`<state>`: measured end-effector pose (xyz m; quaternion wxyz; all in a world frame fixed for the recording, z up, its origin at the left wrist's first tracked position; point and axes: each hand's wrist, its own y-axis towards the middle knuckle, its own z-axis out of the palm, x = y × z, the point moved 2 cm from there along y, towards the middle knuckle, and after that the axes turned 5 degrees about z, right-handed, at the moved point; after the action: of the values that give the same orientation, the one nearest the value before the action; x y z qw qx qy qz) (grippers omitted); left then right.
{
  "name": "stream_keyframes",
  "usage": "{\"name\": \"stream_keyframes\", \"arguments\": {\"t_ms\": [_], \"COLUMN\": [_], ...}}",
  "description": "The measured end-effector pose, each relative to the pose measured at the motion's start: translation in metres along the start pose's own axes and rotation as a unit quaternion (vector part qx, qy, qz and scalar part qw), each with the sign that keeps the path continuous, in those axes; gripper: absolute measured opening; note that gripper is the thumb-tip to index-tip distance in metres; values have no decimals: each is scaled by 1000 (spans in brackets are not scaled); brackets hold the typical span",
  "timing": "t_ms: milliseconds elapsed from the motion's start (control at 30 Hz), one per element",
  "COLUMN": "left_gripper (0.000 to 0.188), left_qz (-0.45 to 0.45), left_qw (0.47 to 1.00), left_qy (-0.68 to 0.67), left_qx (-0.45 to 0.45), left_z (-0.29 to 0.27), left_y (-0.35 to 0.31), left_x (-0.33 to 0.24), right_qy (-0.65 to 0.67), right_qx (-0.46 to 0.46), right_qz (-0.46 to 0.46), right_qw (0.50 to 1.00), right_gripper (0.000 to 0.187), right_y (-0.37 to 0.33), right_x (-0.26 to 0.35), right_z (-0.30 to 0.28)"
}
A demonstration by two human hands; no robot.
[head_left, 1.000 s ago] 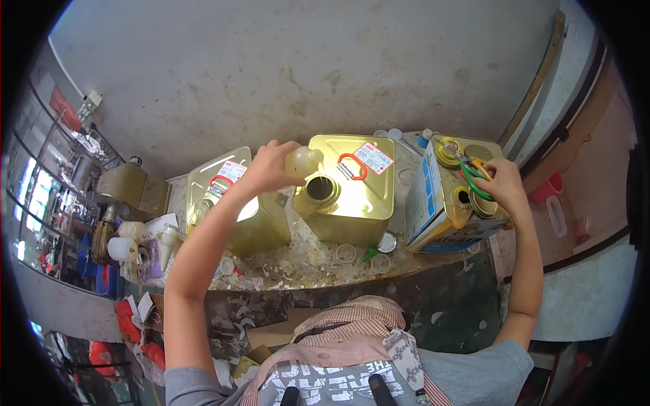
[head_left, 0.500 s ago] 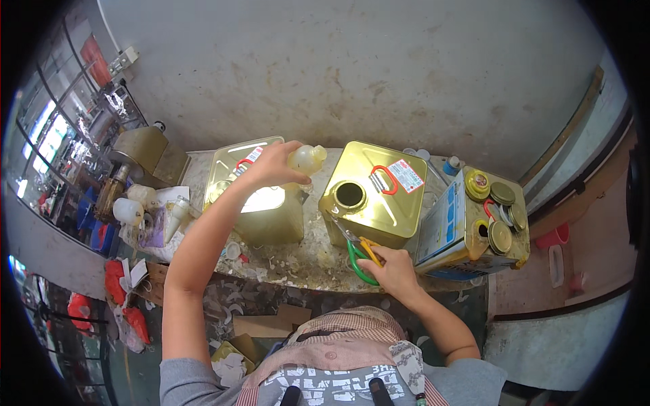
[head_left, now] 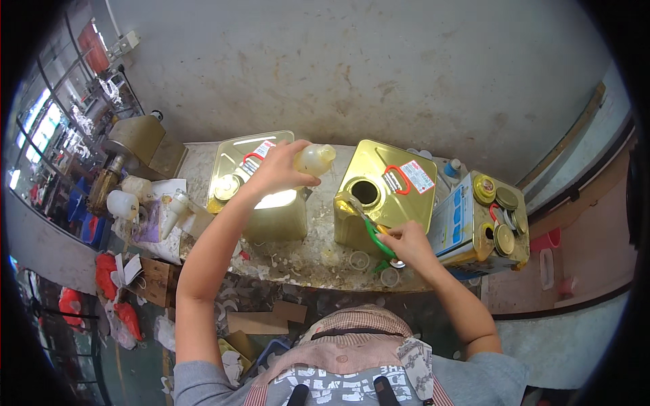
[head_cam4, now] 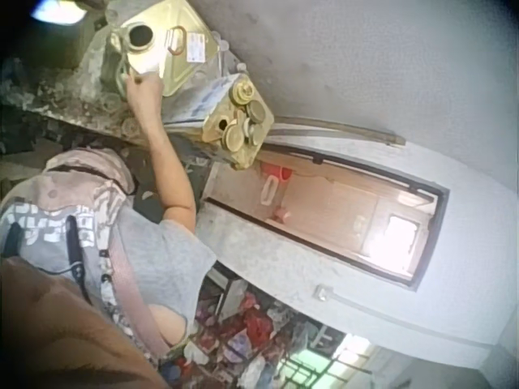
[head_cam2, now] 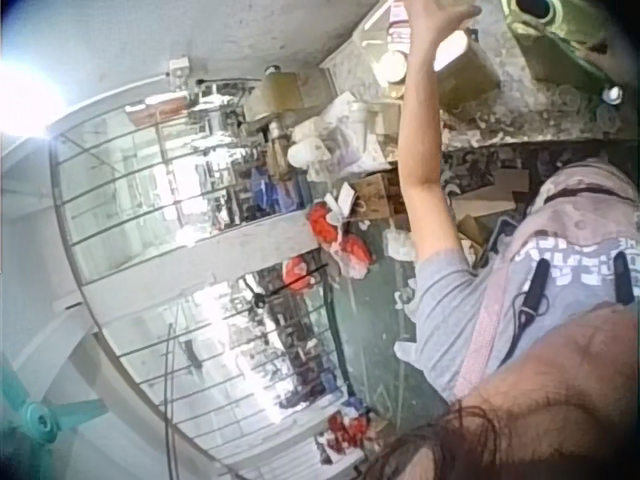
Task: Transferring adhesive from a large metal container into a small squeeze bottle for workshop use.
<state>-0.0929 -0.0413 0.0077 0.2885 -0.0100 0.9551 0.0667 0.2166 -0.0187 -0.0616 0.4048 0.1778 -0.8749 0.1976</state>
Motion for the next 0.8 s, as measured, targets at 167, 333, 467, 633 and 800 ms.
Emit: {"name": "stream_keyframes", "arguments": {"t_ms": [167,333,467,633,800], "left_gripper": [78,75,75,75,77], "left_qz": [17,16,10,26,13], "left_qw": [1000,1000,1000,1000,999], "left_qy": [-4,-8,-19,-9,-30], "left_qx": [-18,1,-7,-11,-28], "left_z": [5,5,3,4,3], "left_y": [-27,-45,-50,-57,-64], "left_x": [10,9,-1,-2,-4], "right_qy": [255,382,496,522,448], "right_qx": [98,118,198,172,179], "right_qz": [112,138,211,259,215], "right_qw": [955,906,819,794,849], "right_gripper": [32,34,36,38,33], "right_y": [-3,22,21,-10,-26], "right_x": [-27,-36,-44,-40,-11], "right_z": [-8,-24,-21,-36,-59]}}
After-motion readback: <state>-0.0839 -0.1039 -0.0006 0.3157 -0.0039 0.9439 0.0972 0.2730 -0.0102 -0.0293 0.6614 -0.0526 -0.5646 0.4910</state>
